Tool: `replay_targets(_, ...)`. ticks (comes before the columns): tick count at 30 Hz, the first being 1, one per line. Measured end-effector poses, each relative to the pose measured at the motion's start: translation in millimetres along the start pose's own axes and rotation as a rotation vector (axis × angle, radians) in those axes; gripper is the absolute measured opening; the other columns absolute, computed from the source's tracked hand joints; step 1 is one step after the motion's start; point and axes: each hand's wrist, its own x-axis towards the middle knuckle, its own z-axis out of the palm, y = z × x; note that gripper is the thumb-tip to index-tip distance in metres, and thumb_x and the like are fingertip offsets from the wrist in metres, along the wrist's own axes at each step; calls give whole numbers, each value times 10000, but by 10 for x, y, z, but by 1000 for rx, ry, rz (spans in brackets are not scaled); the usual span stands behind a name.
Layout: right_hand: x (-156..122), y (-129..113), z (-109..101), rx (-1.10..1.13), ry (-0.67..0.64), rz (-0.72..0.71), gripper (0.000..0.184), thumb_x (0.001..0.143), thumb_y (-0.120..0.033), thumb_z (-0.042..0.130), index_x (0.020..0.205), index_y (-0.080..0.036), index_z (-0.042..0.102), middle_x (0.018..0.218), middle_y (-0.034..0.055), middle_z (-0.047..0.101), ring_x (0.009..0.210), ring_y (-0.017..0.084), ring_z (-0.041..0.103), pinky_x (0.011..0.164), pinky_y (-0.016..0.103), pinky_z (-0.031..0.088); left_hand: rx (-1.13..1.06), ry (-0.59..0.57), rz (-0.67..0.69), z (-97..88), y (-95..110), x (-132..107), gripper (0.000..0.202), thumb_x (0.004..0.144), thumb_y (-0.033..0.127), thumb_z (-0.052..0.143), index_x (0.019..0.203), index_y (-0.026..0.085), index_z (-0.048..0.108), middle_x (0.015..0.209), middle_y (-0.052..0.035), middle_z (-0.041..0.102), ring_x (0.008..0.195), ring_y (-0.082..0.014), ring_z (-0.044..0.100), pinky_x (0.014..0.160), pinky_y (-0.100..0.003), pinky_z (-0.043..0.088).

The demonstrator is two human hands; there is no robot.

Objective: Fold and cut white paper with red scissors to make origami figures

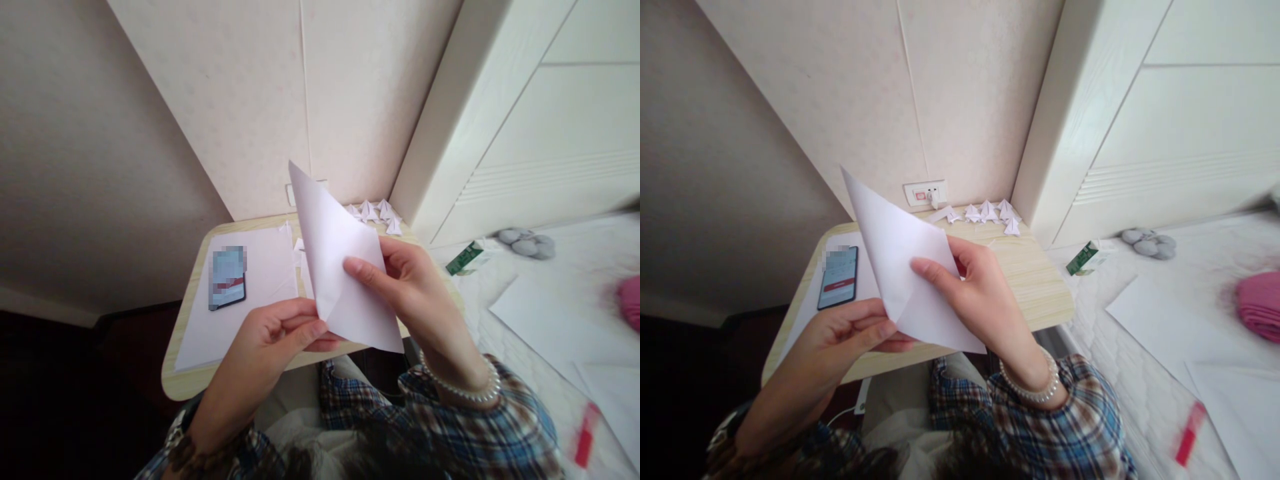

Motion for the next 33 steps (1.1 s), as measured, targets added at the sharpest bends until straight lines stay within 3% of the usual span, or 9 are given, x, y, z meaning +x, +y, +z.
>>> replay_targets(6, 9, -3, -3, 4, -6, 3, 213, 818, -353, 645, 740, -157, 614, 646, -23, 543, 527, 71, 457, 454, 205, 325, 11, 38, -1, 0, -25, 6, 26, 716, 209, 746, 732, 190, 754, 631, -4, 756, 554, -117, 698, 614, -158, 559)
replay_targets(17, -21, 2, 33, -73, 32, 65, 293, 842, -420, 592, 694, -167, 586, 616, -13, 512, 497, 82, 429, 422, 221, 273, 80, 87, 81, -1, -63, 26, 68, 681, 229, 773, 705, 189, 723, 587, 14, 736, 561, -113, 696, 585, -138, 552)
replay_targets(23, -8, 16, 41, -107, 44, 14, 308, 841, -419, 597, 666, -169, 554, 631, -12, 481, 529, 83, 423, 437, 215, 279, 81, 40, 90, -26, -75, 12, 99, 744, 220, 723, 659, 183, 687, 615, 26, 738, 580, -112, 704, 595, -135, 552)
replay_targets(33, 7, 22, 63, -189, 88, -111, 344, 853, -371, 596, 595, -180, 472, 582, -37, 409, 527, 79, 358, 455, 226, 260, 61, 113, 112, -8, -84, 39, 32, 732, 205, 728, 724, 186, 704, 626, 32, 736, 613, -112, 708, 605, -141, 558)
